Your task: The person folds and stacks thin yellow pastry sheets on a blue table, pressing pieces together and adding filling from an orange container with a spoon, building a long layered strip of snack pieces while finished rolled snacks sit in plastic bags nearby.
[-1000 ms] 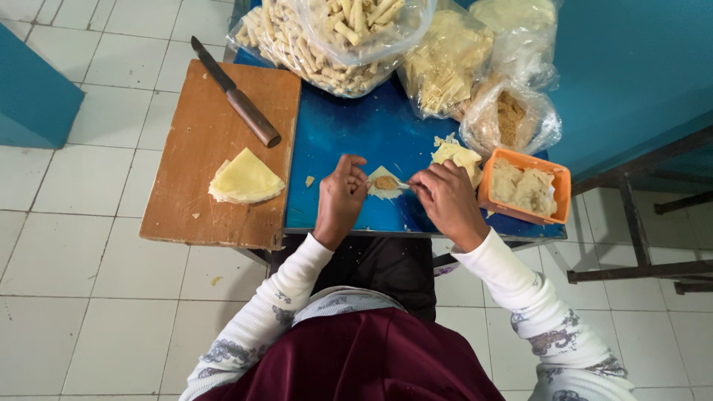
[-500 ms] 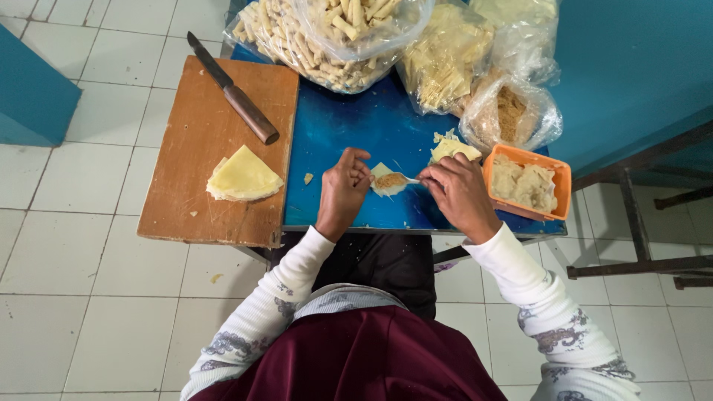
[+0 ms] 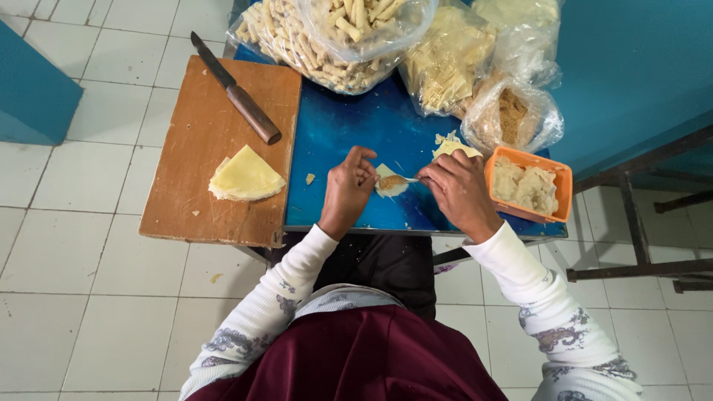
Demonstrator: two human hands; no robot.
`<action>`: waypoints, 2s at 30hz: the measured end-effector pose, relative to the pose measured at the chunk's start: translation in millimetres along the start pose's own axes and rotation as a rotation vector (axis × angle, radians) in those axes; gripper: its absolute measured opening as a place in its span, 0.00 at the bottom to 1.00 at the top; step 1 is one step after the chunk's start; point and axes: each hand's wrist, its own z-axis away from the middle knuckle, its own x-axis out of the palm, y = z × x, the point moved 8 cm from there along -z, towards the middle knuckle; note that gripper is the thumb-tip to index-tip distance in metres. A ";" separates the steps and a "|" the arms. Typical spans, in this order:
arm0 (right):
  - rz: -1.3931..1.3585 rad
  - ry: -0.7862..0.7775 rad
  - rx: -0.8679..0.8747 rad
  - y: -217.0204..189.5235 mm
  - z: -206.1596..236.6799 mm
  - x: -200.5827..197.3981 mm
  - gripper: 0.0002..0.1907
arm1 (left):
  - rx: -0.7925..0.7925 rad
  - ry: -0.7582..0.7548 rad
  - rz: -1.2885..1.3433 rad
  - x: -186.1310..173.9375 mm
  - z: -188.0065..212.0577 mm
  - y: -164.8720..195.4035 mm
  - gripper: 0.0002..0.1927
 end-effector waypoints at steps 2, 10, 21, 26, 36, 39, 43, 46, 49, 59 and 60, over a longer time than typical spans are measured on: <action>-0.016 0.005 0.006 0.2 -0.5 -1.6 0.03 | 0.008 -0.002 -0.004 0.1 -1.0 0.5 0.18; 0.025 -0.011 -0.005 -6.5 -1.4 2.4 0.03 | 0.006 0.003 -0.022 -7.1 3.5 -0.3 0.18; 0.133 0.095 0.378 119.9 41.0 -61.2 0.02 | 0.004 -0.028 -0.012 0.5 -0.2 4.3 0.17; 0.562 0.059 0.453 162.9 22.5 -63.2 0.05 | 0.067 -0.067 -0.016 0.2 2.5 8.9 0.18; -0.127 0.023 0.155 3.1 5.6 14.9 0.08 | 0.193 -0.145 -0.231 8.0 16.1 20.0 0.26; -0.170 0.038 0.327 -4.3 9.8 30.0 0.11 | 0.180 -0.161 -0.268 8.8 19.5 19.5 0.25; -0.284 0.050 0.450 3.7 12.3 38.8 0.06 | 0.239 -0.161 -0.310 8.9 20.2 23.5 0.22; -0.422 0.044 0.483 6.4 15.1 44.7 0.04 | 0.182 -0.182 -0.311 10.8 20.0 17.6 0.21; -0.521 0.059 0.447 2.4 15.6 47.4 0.07 | 0.255 -0.160 -0.337 9.2 22.0 21.4 0.20; -0.200 0.129 0.042 -19.9 7.1 43.9 0.06 | 0.271 -0.170 -0.404 10.9 21.5 30.2 0.19; -0.186 0.148 0.015 -20.2 6.3 44.4 0.04 | 0.270 -0.175 -0.422 11.5 21.8 31.4 0.19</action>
